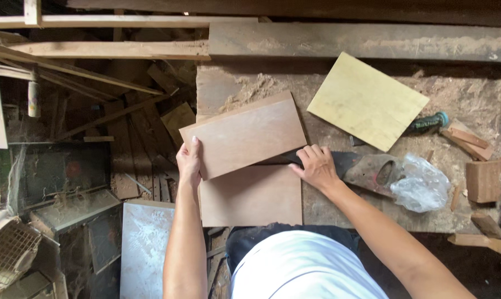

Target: The person uses a hand saw to cut a rectangular piece of plywood into two halves. They then pick up a pre-cut frame-like piece of wood and continue sawing along a marked line to separate a section. The person handles the cut pieces and places them on the workbench.

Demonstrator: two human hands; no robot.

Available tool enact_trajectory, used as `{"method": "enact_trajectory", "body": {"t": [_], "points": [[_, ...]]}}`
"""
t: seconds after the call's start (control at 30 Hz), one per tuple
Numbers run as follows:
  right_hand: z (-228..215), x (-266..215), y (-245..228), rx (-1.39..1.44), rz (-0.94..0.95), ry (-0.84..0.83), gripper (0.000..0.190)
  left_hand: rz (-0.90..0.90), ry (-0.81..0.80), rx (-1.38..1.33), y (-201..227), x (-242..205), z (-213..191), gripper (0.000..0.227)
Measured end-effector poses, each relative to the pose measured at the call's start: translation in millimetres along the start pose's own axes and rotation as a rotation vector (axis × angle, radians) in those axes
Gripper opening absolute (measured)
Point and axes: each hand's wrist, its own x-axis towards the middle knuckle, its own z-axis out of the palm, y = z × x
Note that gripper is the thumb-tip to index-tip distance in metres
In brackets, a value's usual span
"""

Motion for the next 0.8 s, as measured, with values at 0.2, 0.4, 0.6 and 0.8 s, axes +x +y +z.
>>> {"method": "enact_trajectory", "body": {"t": [0.2, 0.4, 0.6, 0.8], "points": [[8, -14, 13, -0.057, -0.047, -0.075, 0.029, 0.019, 0.070, 0.069, -4, -3, -5, 0.040], [7, -19, 14, -0.048, -0.175, -0.149, 0.015, 0.043, 0.148, 0.118, 15, -7, -21, 0.037], [1, -22, 11, -0.046, -0.196, -0.208, 0.014, 0.182, 0.154, 0.081, 32, -2, -49, 0.036], [-12, -23, 4, -0.032, -0.184, -0.393, 0.023, 0.254, 0.173, 0.111, 46, -1, -75, 0.036]]}}
